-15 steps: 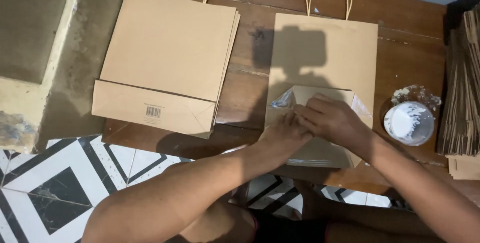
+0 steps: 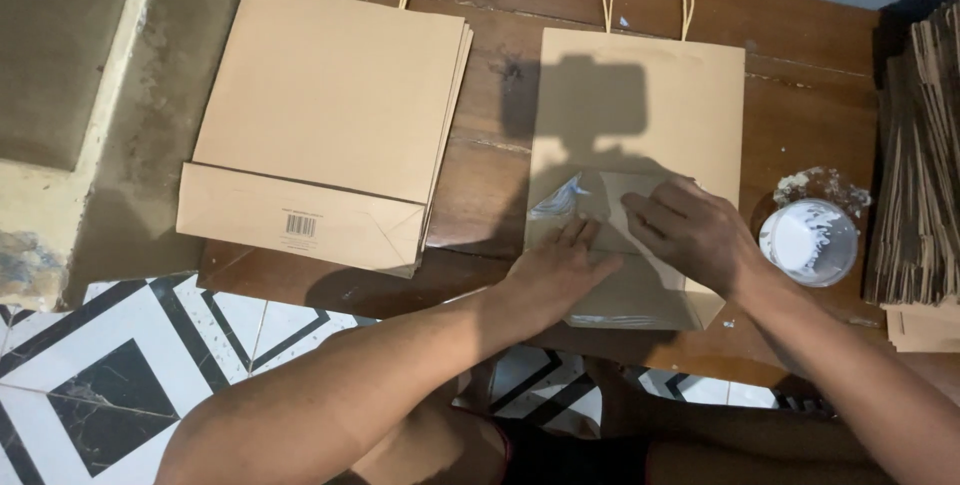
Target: The person applies white glue to the bottom flap of a brown paper bag using a small stick. They then press the flap down to seal the bag and place it on a stack of finished bags.
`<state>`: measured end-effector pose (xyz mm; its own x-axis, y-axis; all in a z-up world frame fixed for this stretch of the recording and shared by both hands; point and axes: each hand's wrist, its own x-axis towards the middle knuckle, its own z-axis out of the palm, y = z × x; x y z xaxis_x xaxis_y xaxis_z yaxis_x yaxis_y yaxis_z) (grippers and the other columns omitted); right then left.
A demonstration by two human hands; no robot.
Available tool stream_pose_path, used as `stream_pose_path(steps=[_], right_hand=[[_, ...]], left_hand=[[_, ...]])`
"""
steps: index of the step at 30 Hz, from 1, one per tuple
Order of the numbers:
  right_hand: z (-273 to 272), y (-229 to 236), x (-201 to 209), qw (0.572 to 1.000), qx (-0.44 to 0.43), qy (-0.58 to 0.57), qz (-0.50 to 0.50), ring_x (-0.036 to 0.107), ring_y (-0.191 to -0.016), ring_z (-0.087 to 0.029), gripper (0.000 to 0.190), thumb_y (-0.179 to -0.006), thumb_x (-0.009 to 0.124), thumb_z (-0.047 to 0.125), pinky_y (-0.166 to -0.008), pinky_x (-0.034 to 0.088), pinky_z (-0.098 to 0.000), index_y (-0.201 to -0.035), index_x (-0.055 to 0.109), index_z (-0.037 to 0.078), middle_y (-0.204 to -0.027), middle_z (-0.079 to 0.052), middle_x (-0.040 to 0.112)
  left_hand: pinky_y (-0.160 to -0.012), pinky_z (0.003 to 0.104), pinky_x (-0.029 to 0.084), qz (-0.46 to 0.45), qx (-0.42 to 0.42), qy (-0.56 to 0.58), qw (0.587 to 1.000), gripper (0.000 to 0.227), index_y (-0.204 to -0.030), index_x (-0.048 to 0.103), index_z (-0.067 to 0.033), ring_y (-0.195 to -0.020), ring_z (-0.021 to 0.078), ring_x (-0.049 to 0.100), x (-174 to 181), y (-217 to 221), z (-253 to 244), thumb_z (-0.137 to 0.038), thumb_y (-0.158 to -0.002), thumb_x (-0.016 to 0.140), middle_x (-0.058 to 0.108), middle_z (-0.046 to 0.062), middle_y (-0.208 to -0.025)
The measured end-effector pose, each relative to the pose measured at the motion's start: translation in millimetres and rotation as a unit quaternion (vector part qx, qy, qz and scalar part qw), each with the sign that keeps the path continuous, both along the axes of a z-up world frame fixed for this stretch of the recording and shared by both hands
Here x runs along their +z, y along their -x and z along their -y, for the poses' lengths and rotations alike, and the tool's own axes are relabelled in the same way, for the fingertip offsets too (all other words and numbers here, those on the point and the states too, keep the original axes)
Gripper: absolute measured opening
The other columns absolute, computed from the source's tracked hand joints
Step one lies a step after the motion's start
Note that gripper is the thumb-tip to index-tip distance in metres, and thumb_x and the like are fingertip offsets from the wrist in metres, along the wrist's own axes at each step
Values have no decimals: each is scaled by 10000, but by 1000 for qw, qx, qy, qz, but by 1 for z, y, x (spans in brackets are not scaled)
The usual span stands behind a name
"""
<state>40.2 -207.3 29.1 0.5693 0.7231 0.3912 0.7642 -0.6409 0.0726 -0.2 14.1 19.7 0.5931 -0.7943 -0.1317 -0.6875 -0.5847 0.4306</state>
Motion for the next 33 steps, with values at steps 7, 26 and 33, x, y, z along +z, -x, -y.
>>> stream_pose_path(steps=[7,26,33], right_hand=[[-16,15,-1,998,23,-39,-38,574,-598,-150,129,-957,733,143,-526,469,-236,-851,724,69,-688,-19,567],[-6,14,-17,997,-38,-41,-44,598,-592,-153,80,-897,782,129,-516,485,-238,-950,783,69,-710,-29,621],[-4,13,2,999,-44,23,-7,607,-605,-117,49,-894,796,126,-555,484,-194,-907,781,81,-698,-31,661]], left_hand=[[-1051,471,479,30,-20,-56,998,649,-1411,585,-155,-1382,437,498,11,-5,3,31,-807,732,522,300,-1420],[-1070,507,467,-4,-18,-33,999,615,-1393,590,-71,-1394,474,464,17,-9,-1,77,-807,702,504,344,-1419],[-1078,527,465,-15,-17,-28,999,661,-1437,537,-103,-1401,471,455,3,-7,0,73,-819,690,492,332,-1421]])
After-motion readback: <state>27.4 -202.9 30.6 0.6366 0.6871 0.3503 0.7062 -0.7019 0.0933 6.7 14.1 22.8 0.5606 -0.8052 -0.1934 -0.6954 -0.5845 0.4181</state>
